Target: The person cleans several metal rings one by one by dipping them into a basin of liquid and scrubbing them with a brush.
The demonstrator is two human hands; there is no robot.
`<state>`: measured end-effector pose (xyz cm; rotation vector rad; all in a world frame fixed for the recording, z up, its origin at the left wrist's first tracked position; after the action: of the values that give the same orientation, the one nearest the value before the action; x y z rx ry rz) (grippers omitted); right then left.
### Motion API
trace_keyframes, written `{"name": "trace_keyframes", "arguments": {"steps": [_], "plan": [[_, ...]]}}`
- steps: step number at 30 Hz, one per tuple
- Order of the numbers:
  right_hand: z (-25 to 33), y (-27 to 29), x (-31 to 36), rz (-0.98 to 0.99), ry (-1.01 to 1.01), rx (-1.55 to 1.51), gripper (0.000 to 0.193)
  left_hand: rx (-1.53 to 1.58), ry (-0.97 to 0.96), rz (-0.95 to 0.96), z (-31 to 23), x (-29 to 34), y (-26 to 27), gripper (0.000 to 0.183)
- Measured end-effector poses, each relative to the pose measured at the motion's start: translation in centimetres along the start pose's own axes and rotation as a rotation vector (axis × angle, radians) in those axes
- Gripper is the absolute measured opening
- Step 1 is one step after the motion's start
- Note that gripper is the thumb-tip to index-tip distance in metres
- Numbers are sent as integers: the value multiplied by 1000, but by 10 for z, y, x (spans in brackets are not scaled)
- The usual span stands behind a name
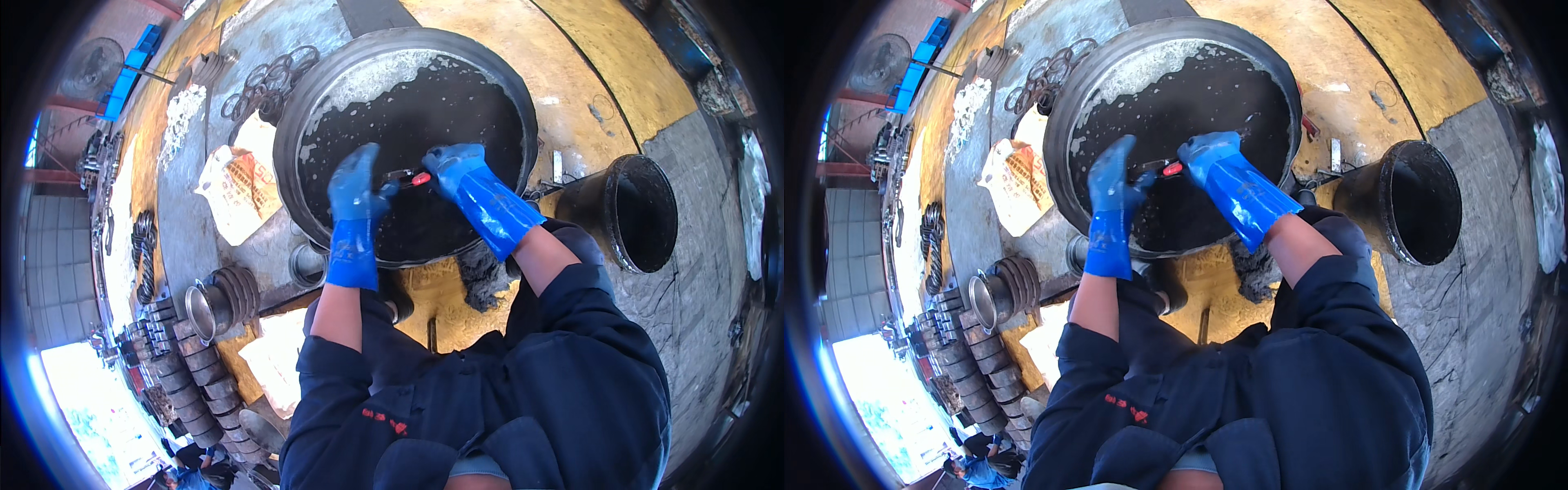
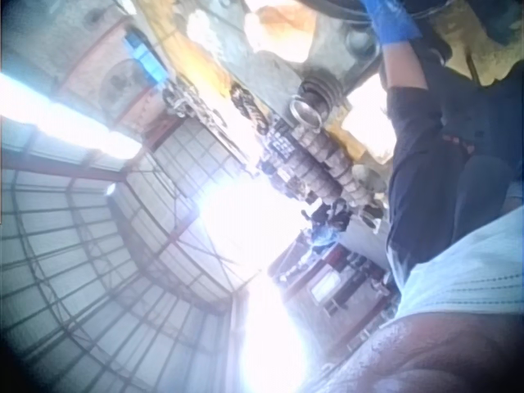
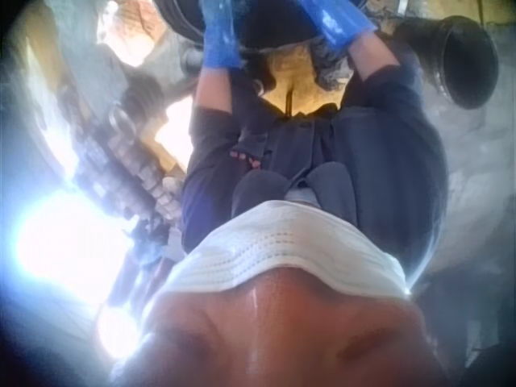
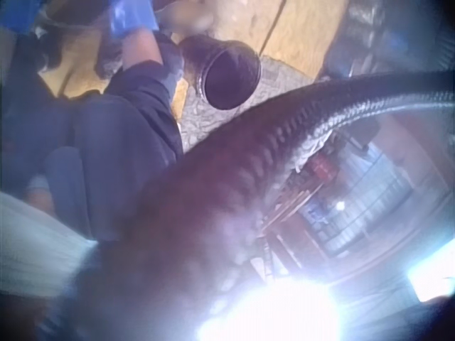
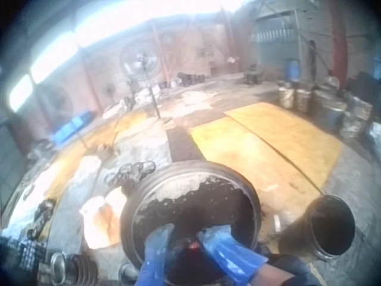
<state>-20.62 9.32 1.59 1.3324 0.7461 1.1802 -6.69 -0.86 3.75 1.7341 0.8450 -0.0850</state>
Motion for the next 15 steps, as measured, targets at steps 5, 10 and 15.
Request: {"name": "trace_keyframes", "arguments": {"steps": [5, 10, 15], "plan": [[-1, -42, -12, 74, -52, -76, 27, 221, 157, 686, -28, 5, -40, 42], [-42, -27, 4, -189, -348, -247, 26, 848, 747, 418, 11, 26, -19, 31], [-38, -7, 2, -406, -57, -897, 24, 1189, 985, 295, 35, 37, -29, 28]]}}
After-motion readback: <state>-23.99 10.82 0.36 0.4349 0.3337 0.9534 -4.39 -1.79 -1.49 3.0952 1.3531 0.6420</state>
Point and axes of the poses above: each hand's wrist, its own x-axis away from the middle knuckle, its own y-axis out of the back of the hand, z = x × y, the point moved 6 cm from there along -x, towards the middle knuckle, and after that the axes turned 1 degree about -z, right-handed, at the moved point
